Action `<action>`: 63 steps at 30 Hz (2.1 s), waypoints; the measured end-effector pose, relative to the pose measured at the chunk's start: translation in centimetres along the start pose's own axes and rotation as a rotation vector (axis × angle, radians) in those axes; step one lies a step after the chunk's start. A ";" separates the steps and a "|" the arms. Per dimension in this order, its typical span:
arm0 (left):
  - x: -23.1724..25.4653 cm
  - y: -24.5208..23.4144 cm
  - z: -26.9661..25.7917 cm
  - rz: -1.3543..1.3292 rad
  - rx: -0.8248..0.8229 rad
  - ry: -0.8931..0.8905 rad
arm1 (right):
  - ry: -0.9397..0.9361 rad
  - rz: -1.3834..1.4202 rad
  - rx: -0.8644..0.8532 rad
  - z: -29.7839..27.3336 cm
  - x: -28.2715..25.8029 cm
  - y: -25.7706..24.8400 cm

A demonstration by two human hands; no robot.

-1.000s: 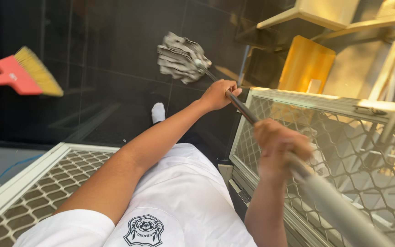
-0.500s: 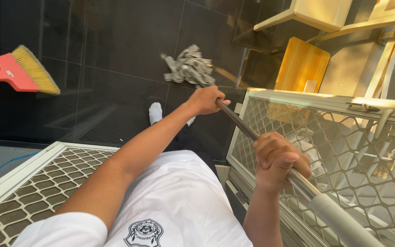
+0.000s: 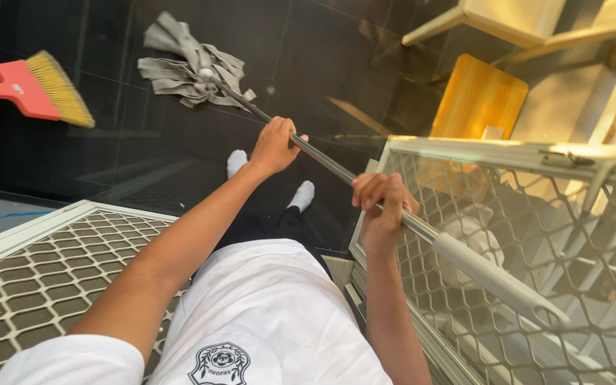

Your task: The person uses a mop to clean a dark tiled floor, moving the mop head back and forth while walking across the area.

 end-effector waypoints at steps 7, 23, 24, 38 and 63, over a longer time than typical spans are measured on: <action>8.1 10.0 0.3 -0.077 -0.078 0.051 | -0.070 -0.025 -0.081 -3.0 -6.8 -10.8; 22.2 17.1 -1.6 -0.108 -0.549 0.216 | -0.473 -0.044 -0.074 -5.9 -13.3 -18.4; 21.7 16.5 -1.6 -0.050 -0.565 0.224 | -0.461 -0.020 -0.067 -6.1 -13.0 -18.4; 9.9 4.9 -2.6 0.087 -0.291 0.181 | -0.366 -0.031 -0.156 -5.0 -6.7 -7.1; 10.5 12.5 -1.7 -0.194 -0.286 0.104 | -0.319 -0.125 -0.065 -6.2 -9.8 -10.7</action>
Point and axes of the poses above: each hand's wrist, its own z-axis towards the middle knuckle, its own y-axis out of the palm, x = y × z, the point moved 1 cm from there along z, towards the middle knuckle, and after that the axes turned 3 degrees about -x, right-handed, at the moved point
